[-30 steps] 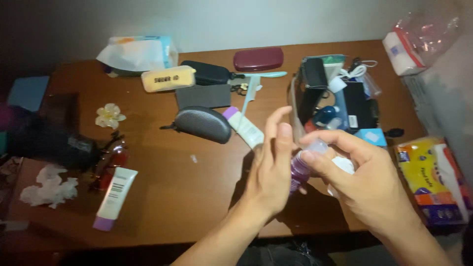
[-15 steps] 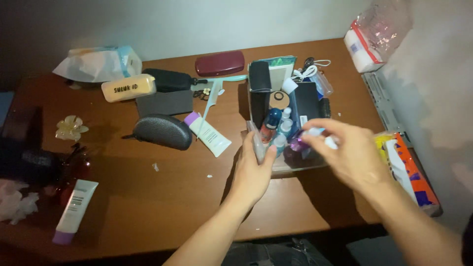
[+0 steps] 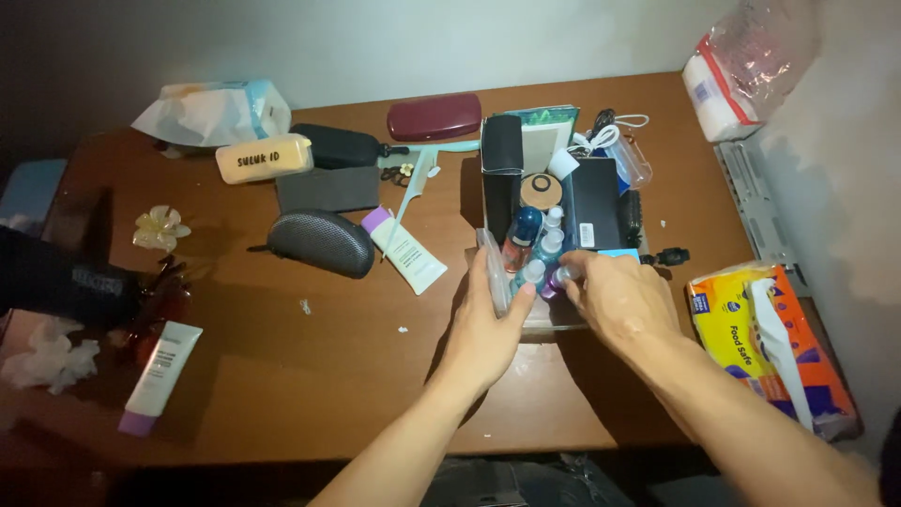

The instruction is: Cleaning and wiping down various skincare and personal care containers using a tissue.

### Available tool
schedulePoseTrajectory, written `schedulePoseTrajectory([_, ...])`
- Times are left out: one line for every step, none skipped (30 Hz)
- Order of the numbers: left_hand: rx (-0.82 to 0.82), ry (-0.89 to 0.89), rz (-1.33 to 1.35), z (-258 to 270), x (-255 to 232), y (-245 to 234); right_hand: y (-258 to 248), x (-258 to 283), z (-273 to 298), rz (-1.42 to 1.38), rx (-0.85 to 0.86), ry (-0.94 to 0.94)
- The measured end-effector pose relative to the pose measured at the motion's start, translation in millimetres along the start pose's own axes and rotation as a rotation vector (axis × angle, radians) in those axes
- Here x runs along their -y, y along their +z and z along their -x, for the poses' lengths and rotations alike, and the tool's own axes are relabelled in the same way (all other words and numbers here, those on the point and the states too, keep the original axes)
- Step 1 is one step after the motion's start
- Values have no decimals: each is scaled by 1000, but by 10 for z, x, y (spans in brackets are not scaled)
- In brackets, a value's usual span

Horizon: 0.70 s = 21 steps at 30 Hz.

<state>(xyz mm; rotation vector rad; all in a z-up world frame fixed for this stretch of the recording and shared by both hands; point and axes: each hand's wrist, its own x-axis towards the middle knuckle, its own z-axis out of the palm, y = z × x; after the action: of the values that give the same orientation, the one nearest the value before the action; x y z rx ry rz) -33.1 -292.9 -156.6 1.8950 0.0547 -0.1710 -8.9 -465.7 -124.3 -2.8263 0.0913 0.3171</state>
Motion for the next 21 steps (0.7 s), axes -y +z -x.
schedulePoseTrajectory([-5, 0, 3, 0, -4, 0, -38, 27, 9, 3, 0, -5])
schedulePoseTrajectory([-5, -11, -1, 0, -8, -10, -73, 62, 20, 43, -2, 1])
schedulePoseTrajectory([-5, -22, -5, 0, -12, -20, -108, 97, 31, 83, -4, 7])
schedulePoseTrajectory([-8, -24, -4, 6, -46, -40, -122, 99, 40, 85, -3, 4])
schedulePoseTrajectory([12, -94, 37, 12, -78, -60, -136, 102, 49, 95, -8, 4])
schedulePoseTrajectory([33, -164, 76, 18, -110, -84, -148, 108, 58, 104, -13, 4])
schedulePoseTrajectory([31, -166, 77, 19, -93, -111, -159, 108, 63, 105, -11, 2])
schedulePoseTrajectory([33, -155, 77, 22, -76, -134, -169, 104, 70, 84, -2, 24])
schedulePoseTrajectory([34, -143, 76, 25, -59, -158, -179, 101, 77, 62, 7, 46])
schedulePoseTrajectory([34, -144, 77, 13, 121, -159, -179, 78, 74, 63, 7, 46])
schedulePoseTrajectory([14, -27, 106, 0, 299, -160, -180, 54, 70, 31, 3, 63])
schedulePoseTrajectory([-2, 90, 134, -14, 477, -161, -180, 27, 68, -2, -2, 82])
schedulePoseTrajectory([0, 90, 134, 12, 388, -230, -235, 26, 89, -2, -2, 84])
schedulePoseTrajectory([-14, -17, 88, 36, 300, -300, -287, 25, 112, 15, -35, 94])
schedulePoseTrajectory([-27, -123, 42, 59, 212, -370, -339, 24, 135, 32, -69, 103])
schedulePoseTrajectory([-23, -122, 41, 28, 317, -421, -409, 31, 176, 31, -70, 106])
schedulePoseTrajectory([-21, -158, 35, -4, 422, -473, -479, 39, 218, -43, -101, 112])
schedulePoseTrajectory([-19, -197, 30, -30, 530, -520, -546, 44, 260, -115, -131, 117])
schedulePoseTrajectory([-17, -198, 30, -53, 467, -611, -573, 53, 336, -115, -130, 119])
schedulePoseTrajectory([-56, -260, -91, -75, 404, -702, -598, 63, 413, -196, -184, 86])
schedulePoseTrajectory([-95, -323, -213, -98, 340, -793, -624, 74, 490, -277, -239, 52])
